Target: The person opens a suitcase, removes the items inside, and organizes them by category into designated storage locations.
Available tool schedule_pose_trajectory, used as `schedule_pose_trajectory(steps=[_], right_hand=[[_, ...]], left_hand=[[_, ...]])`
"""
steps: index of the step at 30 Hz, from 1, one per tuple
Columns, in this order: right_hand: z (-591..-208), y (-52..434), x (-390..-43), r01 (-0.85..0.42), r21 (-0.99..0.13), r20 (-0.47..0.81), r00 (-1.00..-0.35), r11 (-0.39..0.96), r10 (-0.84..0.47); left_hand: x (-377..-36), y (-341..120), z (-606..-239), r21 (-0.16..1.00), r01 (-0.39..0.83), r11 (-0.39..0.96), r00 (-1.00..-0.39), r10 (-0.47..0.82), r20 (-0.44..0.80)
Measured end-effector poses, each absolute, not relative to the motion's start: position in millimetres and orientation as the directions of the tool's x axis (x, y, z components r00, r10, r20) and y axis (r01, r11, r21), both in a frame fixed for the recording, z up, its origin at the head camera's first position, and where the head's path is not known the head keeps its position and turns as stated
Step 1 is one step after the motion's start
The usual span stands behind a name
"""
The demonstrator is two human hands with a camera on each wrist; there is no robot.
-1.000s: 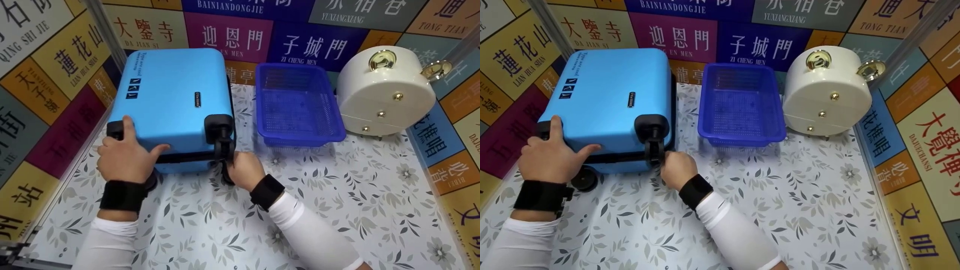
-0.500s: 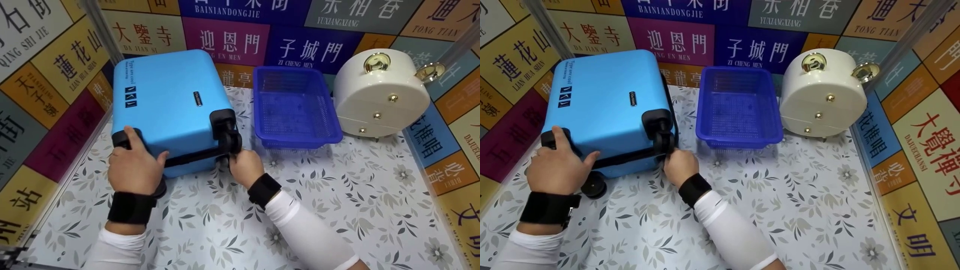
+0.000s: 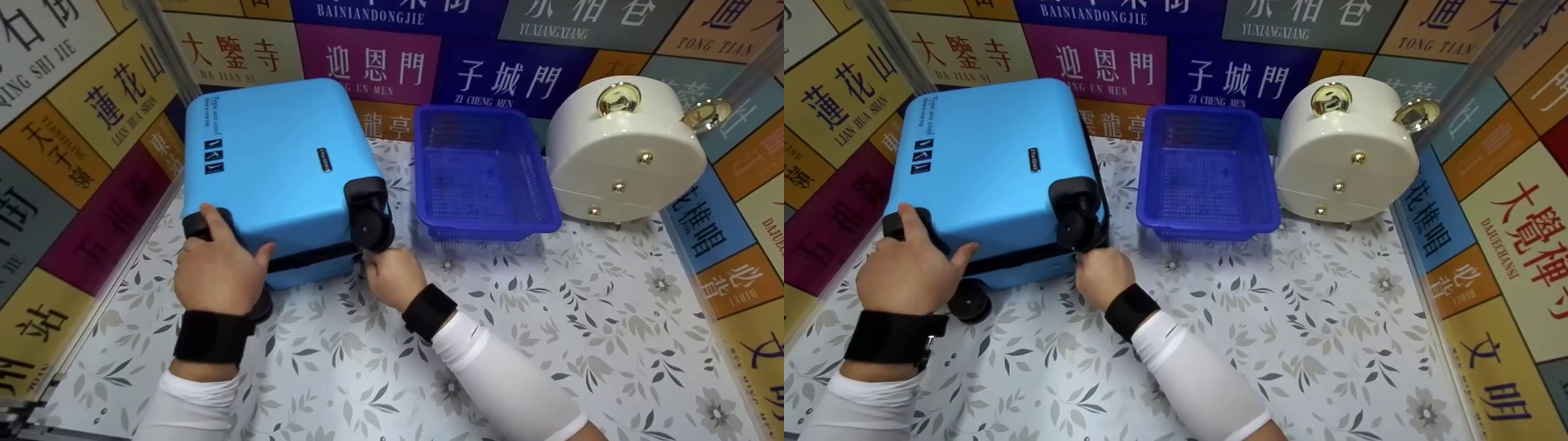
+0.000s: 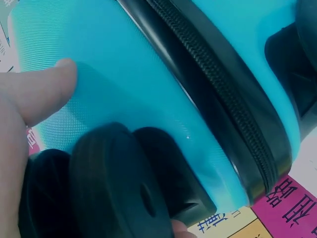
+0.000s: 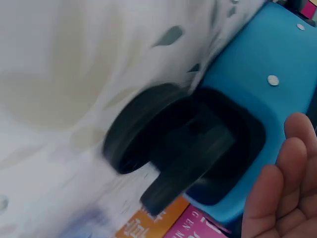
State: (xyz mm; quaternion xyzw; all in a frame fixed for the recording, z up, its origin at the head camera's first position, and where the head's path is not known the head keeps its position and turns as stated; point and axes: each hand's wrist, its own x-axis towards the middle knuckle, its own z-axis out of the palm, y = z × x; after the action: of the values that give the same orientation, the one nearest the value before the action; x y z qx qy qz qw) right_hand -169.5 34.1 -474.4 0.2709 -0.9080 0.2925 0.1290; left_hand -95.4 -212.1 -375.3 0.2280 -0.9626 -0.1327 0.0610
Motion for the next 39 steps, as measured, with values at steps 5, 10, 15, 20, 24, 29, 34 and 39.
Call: schedule_pose_trajectory(steps=[5,10,15,20,24,29,34,39], right_hand=[[-475,26,-171,-0.546,-0.488,0.391,-0.834,0.681,-0.388],[-474,31,-179,-0.488,-0.510,0.359,-0.869,0.708,-0.340],[-475,41,-193,-0.394,-0.532,0.326,-0.912,0.750,-0.248],[-474,51,-205,-0.269,-0.577,0.240,-0.958,0.771,-0.155],[-471,53,-208,-0.216,-0.598,0.162,-0.976,0.772,-0.148],[-469,51,-209,-0.210,-0.604,0.137,-0.978,0.768,-0.160],[-468,51,-208,-0.225,-0.583,0.155,-0.974,0.780,-0.165],[-466,53,-209,-0.225,-0.582,0.141,-0.974,0.782,-0.175]], left_hand=[[-91,-210,-375,0.280,-0.398,0.874,-0.894,-0.437,0.094],[-84,-191,-379,0.268,-0.353,0.896,-0.894,-0.408,0.186],[-73,-167,-381,0.265,-0.283,0.922,-0.918,-0.340,0.203],[-61,-176,-368,0.302,-0.119,0.946,-0.985,-0.151,0.084],[-66,-216,-360,0.419,-0.051,0.906,-0.989,-0.106,0.107],[-93,-262,-380,0.503,0.113,0.857,-0.942,-0.069,0.330],[-122,-274,-402,0.576,0.212,0.789,-0.937,-0.004,0.350],[-130,-266,-415,0.594,0.261,0.761,-0.892,-0.046,0.450]])
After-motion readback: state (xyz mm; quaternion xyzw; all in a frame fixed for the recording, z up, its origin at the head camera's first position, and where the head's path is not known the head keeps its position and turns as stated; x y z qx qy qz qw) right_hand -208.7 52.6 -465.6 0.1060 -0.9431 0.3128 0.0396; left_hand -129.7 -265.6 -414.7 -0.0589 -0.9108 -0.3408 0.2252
